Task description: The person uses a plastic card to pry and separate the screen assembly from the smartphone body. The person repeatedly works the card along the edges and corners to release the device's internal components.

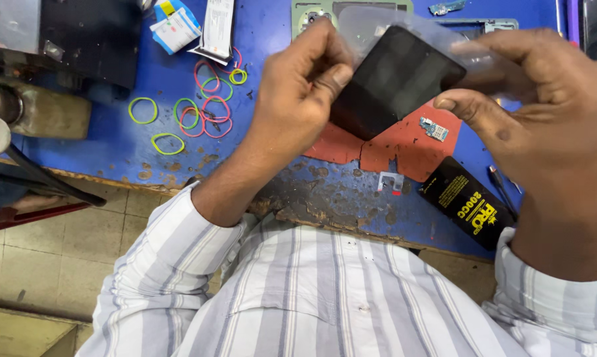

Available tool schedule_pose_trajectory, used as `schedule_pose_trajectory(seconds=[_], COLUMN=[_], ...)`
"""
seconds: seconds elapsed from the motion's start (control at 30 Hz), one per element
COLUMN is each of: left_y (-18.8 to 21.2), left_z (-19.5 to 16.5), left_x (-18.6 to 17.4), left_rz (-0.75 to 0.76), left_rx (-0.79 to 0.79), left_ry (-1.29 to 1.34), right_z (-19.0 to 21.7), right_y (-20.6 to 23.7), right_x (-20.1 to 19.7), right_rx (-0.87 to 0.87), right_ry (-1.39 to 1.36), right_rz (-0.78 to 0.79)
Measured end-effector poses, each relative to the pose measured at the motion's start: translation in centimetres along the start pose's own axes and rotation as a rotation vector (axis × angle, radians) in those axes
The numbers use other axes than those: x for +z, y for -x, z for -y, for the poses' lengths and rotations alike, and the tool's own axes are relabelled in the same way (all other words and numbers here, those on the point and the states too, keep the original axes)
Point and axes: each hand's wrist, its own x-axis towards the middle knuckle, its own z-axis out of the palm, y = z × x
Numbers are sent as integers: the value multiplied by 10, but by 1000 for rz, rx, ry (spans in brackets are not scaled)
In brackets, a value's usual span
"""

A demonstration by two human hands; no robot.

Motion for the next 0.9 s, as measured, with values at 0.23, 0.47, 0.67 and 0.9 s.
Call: schedule_pose_trajectory(seconds=[0.23, 0.47, 0.67, 0.9], left_y=[-1, 5, 47, 91], left_z=[-4, -26, -45, -30], left_x=[16, -10, 6, 12], left_rz=[47, 97, -124, -186], left_rx=[31, -20, -47, -181], left_ry=[-40, 427, 1037, 1253], right_z=[2, 4, 23, 30], right_y=[-31, -7, 56, 102], right_x=[-15, -7, 68, 74], right_rx=[-13, 394, 701, 614], right_ry=[86, -548, -1175, -940], right_rz=[168, 46, -282, -104])
